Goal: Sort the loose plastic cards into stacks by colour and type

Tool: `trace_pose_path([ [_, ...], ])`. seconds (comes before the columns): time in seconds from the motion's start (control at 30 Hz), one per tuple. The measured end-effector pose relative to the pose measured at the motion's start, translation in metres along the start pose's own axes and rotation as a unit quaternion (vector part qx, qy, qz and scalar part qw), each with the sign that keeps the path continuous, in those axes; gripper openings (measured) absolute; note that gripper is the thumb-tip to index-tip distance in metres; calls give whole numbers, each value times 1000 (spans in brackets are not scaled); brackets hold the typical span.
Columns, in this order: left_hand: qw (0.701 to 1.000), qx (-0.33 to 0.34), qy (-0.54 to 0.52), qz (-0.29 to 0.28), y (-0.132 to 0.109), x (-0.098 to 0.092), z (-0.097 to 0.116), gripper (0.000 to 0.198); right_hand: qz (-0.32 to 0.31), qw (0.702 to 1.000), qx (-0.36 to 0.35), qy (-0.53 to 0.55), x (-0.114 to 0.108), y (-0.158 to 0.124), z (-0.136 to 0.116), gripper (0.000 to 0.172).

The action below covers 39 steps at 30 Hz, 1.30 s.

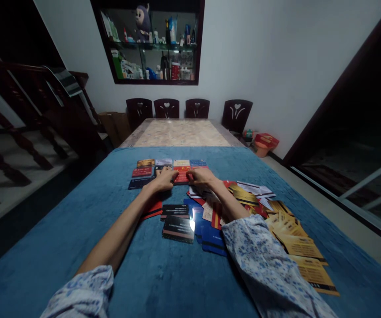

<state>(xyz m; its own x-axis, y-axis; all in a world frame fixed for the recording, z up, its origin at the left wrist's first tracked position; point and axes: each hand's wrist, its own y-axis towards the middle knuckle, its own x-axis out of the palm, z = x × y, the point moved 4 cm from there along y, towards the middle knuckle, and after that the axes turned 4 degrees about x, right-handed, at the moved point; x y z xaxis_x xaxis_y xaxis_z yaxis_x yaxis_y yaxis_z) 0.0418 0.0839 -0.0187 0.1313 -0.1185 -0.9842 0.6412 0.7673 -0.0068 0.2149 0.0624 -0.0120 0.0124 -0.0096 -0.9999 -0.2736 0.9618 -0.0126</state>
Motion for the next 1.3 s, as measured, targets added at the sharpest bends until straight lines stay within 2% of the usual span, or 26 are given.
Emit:
trace_pose_path([
  [0.3,1000,-1,14,-1,1,-1,-1,48,2,1000,15,20,-4,-3,-3,29],
  [0.57,1000,-3,-3,26,2,0,-2,35,0,999,16,42,-6,-4,-2,24],
  [0.87,1000,2,8,22,2,0,-1,40,12,998,21,60,-5,-6,-2,24],
  [1.0,1000,1,11,18,2,1,0,41,38,997,22,65,-1,-3,1,30],
  [1.2,1000,0,23,15,3,2,0,42,57,994,-36,86,9,6,3,29],
  [1.3,1000,-2,20,14,3,2,0,44,67,992,-43,97,11,9,5,30],
])
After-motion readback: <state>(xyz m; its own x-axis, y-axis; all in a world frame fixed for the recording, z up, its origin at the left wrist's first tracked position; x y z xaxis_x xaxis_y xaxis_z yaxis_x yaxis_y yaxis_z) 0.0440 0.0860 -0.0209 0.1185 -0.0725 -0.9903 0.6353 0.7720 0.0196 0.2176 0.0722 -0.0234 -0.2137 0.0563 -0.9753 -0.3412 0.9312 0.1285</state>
